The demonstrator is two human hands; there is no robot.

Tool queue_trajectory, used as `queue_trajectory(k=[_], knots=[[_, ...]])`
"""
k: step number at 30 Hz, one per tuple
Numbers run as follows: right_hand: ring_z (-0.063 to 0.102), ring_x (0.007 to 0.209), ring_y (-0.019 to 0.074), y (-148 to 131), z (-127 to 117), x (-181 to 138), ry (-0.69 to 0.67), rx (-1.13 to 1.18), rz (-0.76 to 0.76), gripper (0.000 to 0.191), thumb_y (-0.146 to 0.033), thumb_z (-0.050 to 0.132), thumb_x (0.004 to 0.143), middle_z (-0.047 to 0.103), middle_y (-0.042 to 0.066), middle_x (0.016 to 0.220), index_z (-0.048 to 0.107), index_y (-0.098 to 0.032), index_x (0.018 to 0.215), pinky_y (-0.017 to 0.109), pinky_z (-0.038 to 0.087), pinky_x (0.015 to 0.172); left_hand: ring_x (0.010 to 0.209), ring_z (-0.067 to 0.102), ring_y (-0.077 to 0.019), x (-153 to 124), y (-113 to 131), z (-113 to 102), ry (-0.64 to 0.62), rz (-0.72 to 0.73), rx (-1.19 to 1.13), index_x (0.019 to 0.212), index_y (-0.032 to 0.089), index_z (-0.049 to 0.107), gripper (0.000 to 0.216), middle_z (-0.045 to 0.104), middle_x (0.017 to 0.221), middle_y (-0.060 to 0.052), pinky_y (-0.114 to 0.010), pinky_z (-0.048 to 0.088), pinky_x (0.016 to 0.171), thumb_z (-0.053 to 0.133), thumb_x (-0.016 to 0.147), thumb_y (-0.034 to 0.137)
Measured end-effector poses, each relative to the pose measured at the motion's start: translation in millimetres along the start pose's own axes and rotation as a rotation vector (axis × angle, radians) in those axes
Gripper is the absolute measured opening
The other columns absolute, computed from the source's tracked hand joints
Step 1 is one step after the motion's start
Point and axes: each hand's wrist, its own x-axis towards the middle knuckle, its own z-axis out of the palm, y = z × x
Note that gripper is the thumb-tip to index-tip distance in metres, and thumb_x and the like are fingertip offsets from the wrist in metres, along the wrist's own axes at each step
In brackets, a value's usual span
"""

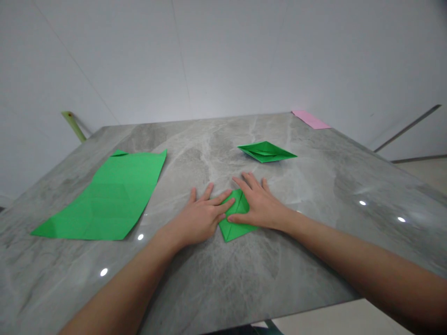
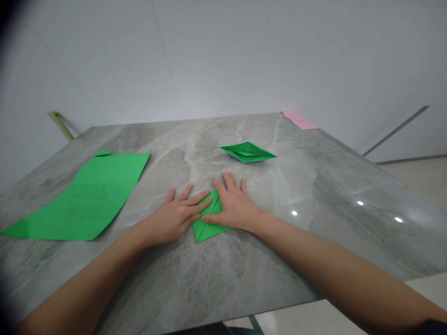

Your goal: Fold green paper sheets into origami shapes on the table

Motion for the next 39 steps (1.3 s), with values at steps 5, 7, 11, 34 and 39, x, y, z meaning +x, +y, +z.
queue_trajectory(k=[5, 7, 11, 34, 39], knots=[[0.007, 0.147, 0.0465, -10, 2, -6, -0.022, 0.047, -0.046, 0.113, -0.067, 0.072, 0.067, 0.018, 0.029, 0.158, 0.025, -0.011, 0.153, 0.072, 0.011, 0.111, 0.148, 0.001, -0.0424, 0, 0, 1, 0.013, 0.001, -0.023, 0.153, 0.036, 0.023, 0.054, 0.014, 0.163, 0.006, -0.082, 0.010, 0.103, 0.032, 0.101, 0.026], [0.006, 0.147, 0.0465, -14, 4, -10, -0.038, 0.063, -0.079, 0.116, -0.068, 0.073, 0.065, 0.017, 0.029, 0.159, 0.024, -0.011, 0.154, 0.072, 0.010, 0.111, 0.148, 0.002, -0.0419, 1, -1, 1, 0.026, -0.001, -0.045, 0.153, 0.038, 0.024, 0.056, 0.016, 0.162, 0.006, -0.082, 0.010, 0.103, 0.036, 0.100, 0.024], [0.004, 0.148, 0.0447, -18, 8, -14, -0.022, 0.081, -0.117, 0.126, -0.071, 0.074, 0.060, 0.015, 0.028, 0.159, 0.018, -0.012, 0.155, 0.070, 0.010, 0.112, 0.148, 0.013, -0.0389, 4, -6, 1, 0.095, -0.020, -0.121, 0.151, 0.035, 0.032, 0.058, 0.032, 0.158, -0.001, -0.078, 0.012, 0.107, 0.050, 0.095, 0.030], [0.058, 0.091, 0.0247, -6, -1, -5, 0.189, 0.136, -0.110, 0.023, -0.035, 0.074, 0.079, 0.061, 0.006, 0.091, 0.058, -0.019, 0.086, 0.041, 0.044, 0.084, 0.130, 0.050, -0.0313, 15, -18, 9, 0.550, -0.137, -0.294, 0.107, 0.021, 0.067, 0.021, 0.063, 0.129, -0.010, -0.061, 0.030, 0.110, 0.066, 0.088, 0.029], [0.054, 0.074, 0.0194, 2, 0, 1, 0.335, 0.322, -0.011, 0.018, -0.030, 0.055, 0.090, 0.057, 0.003, 0.078, 0.049, -0.021, 0.075, 0.033, 0.042, 0.068, 0.114, 0.062, -0.0265, 17, -17, 8, 0.699, -0.148, -0.618, 0.113, 0.016, 0.064, 0.032, 0.068, 0.118, -0.013, -0.045, 0.047, 0.102, 0.060, 0.089, 0.038]])
